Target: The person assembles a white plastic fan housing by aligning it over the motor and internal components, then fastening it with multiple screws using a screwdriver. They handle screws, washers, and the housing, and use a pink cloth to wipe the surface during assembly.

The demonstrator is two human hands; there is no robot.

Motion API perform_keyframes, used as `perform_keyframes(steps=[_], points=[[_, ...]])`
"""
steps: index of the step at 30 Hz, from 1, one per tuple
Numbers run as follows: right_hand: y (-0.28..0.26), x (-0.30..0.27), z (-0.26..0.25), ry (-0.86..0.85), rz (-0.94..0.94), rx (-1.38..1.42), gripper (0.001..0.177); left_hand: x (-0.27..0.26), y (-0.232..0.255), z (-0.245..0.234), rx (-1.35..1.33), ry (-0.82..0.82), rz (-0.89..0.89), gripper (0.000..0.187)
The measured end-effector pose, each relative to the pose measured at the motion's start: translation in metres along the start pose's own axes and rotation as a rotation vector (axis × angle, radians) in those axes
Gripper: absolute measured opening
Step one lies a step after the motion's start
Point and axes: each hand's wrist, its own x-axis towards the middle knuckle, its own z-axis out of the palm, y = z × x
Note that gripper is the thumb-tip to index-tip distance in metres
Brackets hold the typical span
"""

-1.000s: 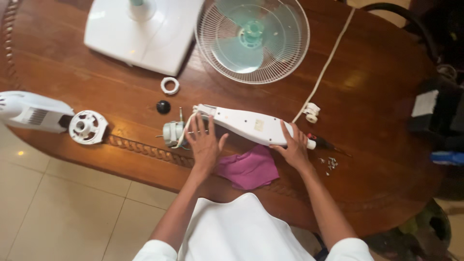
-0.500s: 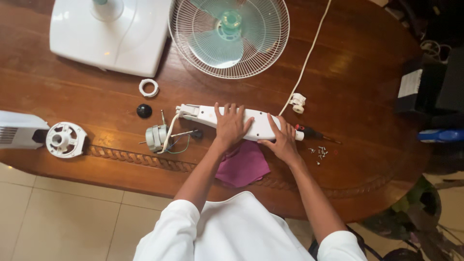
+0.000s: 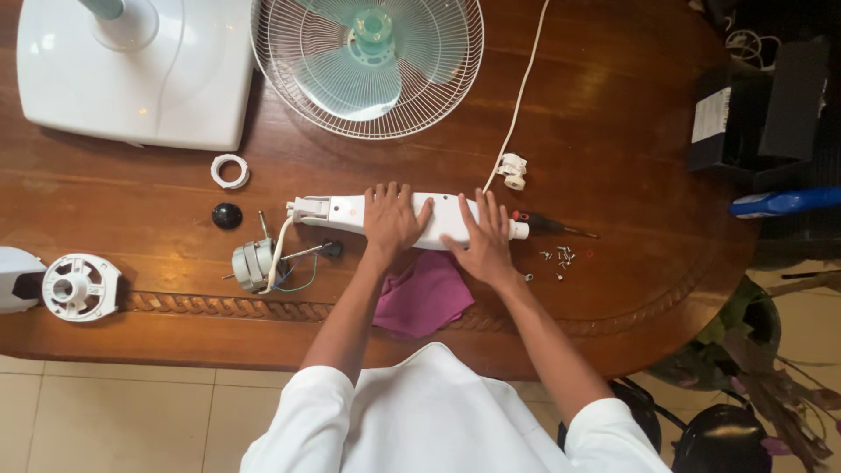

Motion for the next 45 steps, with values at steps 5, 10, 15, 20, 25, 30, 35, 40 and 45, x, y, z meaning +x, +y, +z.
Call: perform_keyframes(steps=[5, 10, 15, 20, 25, 30, 35, 40, 45], points=[[-0.029, 0.013, 0.021, -0.025, -0.099, 0.089, 0.063, 0.000, 0.000, 0.001, -0.010, 0.047, 0.016, 0.048], [-0.022, 0.009, 0.001, -0.061, -0.159, 0.089, 0.067, -0.004, 0.000, 0.000, 0.034, 0.115, 0.050, 0.045], [-0.020, -0.003, -0.007, -0.014, -0.124, 0.071, 0.070, -0.010, 0.001, -0.007, -0.002, 0.087, 0.046, 0.043], [-0.032, -0.020, 0.004, 0.049, 0.040, 0.007, 0.071, -0.020, 0.006, -0.011, -0.018, 0.154, 0.044, 0.043], [-0.032, -0.023, 0.011, 0.019, 0.060, 0.031, 0.070, -0.022, 0.001, -0.011, -0.034, 0.153, 0.099, 0.042], [-0.032, -0.025, 0.011, 0.006, 0.071, 0.002, 0.070, -0.001, -0.027, -0.007, -0.055, -0.023, 0.148, 0.047], [-0.024, -0.030, 0.003, -0.005, 0.032, -0.004, 0.073, -0.011, -0.036, -0.013, -0.048, -0.026, 0.113, 0.043], [-0.013, -0.053, 0.000, -0.001, 0.007, 0.030, 0.080, -0.019, -0.032, -0.021, -0.084, 0.073, 0.131, 0.039], [-0.037, -0.050, 0.017, 0.106, 0.046, 0.002, 0.087, -0.020, -0.032, -0.023, -0.073, 0.078, 0.168, 0.036]])
